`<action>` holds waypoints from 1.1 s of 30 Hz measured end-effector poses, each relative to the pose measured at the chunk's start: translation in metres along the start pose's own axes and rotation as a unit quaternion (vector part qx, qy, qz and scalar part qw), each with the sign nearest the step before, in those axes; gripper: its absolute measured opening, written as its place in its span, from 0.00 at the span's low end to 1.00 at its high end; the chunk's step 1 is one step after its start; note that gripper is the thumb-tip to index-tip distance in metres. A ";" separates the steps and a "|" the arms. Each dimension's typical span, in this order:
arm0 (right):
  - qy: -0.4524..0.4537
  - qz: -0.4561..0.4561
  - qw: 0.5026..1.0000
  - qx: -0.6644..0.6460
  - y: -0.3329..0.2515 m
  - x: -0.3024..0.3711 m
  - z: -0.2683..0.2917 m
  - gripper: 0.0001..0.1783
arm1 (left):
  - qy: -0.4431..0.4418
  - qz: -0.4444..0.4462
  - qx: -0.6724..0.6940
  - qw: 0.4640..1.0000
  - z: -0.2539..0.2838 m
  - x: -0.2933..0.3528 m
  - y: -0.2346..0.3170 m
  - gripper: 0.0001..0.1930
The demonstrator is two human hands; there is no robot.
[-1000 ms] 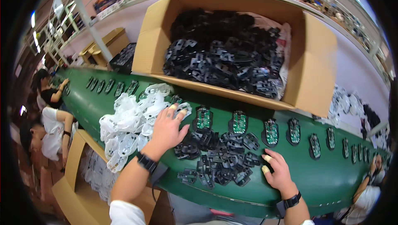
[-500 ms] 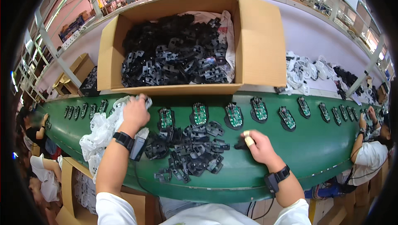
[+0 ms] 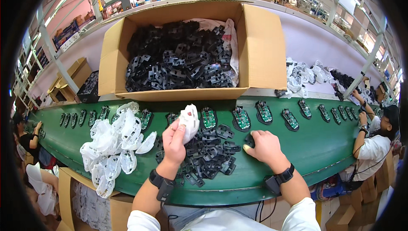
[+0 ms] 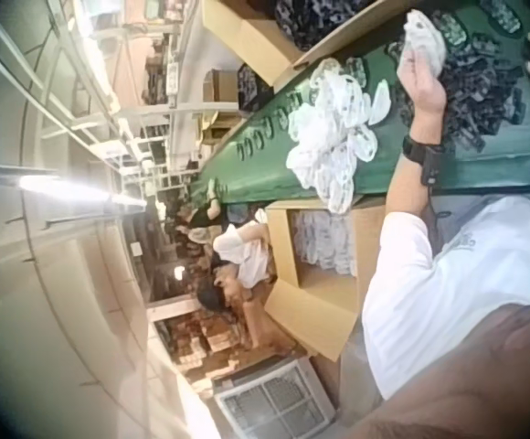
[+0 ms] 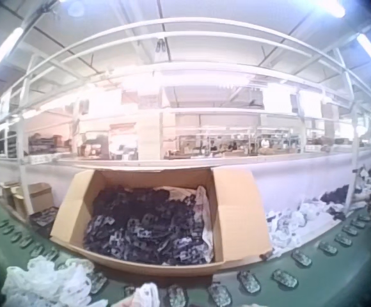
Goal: Assembling internal and external components of computer mice on a factory assembly line.
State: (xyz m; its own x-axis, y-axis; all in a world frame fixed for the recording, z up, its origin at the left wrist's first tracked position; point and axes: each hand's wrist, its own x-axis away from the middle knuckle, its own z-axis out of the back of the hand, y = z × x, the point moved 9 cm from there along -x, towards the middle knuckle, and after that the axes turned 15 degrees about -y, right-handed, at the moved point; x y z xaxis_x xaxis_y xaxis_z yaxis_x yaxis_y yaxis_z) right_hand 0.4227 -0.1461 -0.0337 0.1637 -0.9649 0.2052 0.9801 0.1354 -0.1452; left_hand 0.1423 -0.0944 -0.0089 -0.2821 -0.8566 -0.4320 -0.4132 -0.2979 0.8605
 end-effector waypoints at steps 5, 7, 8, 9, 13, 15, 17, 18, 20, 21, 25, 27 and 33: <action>0.328 0.326 0.858 -0.222 -0.057 0.039 0.059 0.34 | -0.095 0.086 0.017 0.992 -0.028 0.027 -0.037 0.16; 0.324 0.370 0.840 -0.228 -0.074 0.048 0.046 0.35 | -0.117 0.118 0.012 0.986 -0.058 0.030 -0.030 0.16; 0.320 0.383 0.835 -0.233 -0.082 0.048 0.039 0.36 | -0.139 0.109 -0.054 0.983 -0.056 0.032 -0.027 0.16; 0.313 0.393 0.831 -0.238 -0.086 0.048 0.034 0.37 | -0.161 0.102 -0.117 0.975 -0.057 0.034 -0.025 0.15; 0.291 0.387 0.837 -0.255 -0.086 0.040 0.031 0.38 | -0.158 0.091 -0.155 0.971 -0.053 0.032 -0.020 0.14; 0.284 0.386 0.840 -0.255 -0.085 0.040 0.030 0.38 | -0.178 0.098 -0.182 0.962 -0.053 0.031 -0.020 0.15; 0.282 0.378 0.845 -0.254 -0.083 0.040 0.031 0.38 | -0.205 0.103 -0.206 0.951 -0.061 0.029 -0.016 0.17; 0.275 0.365 0.860 -0.227 -0.081 0.041 0.031 0.38 | -0.213 0.116 -0.254 0.936 -0.068 0.027 -0.012 0.16; 0.267 0.337 0.880 -0.199 -0.081 0.038 0.026 0.39 | -0.195 0.116 -0.295 0.928 -0.069 0.029 -0.021 0.15; 0.270 0.341 0.876 -0.208 -0.080 0.038 0.025 0.39 | -0.198 0.145 -0.265 0.933 -0.065 0.032 -0.028 0.16; 0.018 0.367 0.789 -0.492 -0.095 0.007 -0.018 0.51 | -0.275 0.028 -0.322 0.906 -0.079 0.032 0.004 0.16; 0.044 0.398 0.796 -0.454 -0.098 0.013 -0.028 0.41 | -0.333 0.051 -0.354 0.872 -0.083 0.043 -0.011 0.17; 0.092 0.385 0.795 -0.460 -0.091 0.024 -0.009 0.33 | -0.239 0.108 -0.295 0.919 -0.090 0.042 -0.010 0.17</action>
State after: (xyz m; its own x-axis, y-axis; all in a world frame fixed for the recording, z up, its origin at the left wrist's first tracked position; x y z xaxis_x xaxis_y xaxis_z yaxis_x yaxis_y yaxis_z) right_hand 0.3358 -0.1834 -0.0247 0.5734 -0.7038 -0.4194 0.0875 0.5616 -0.8228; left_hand 0.2122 -0.1650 -0.0113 -0.7092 -0.6810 -0.1823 0.1985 -0.4411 0.8752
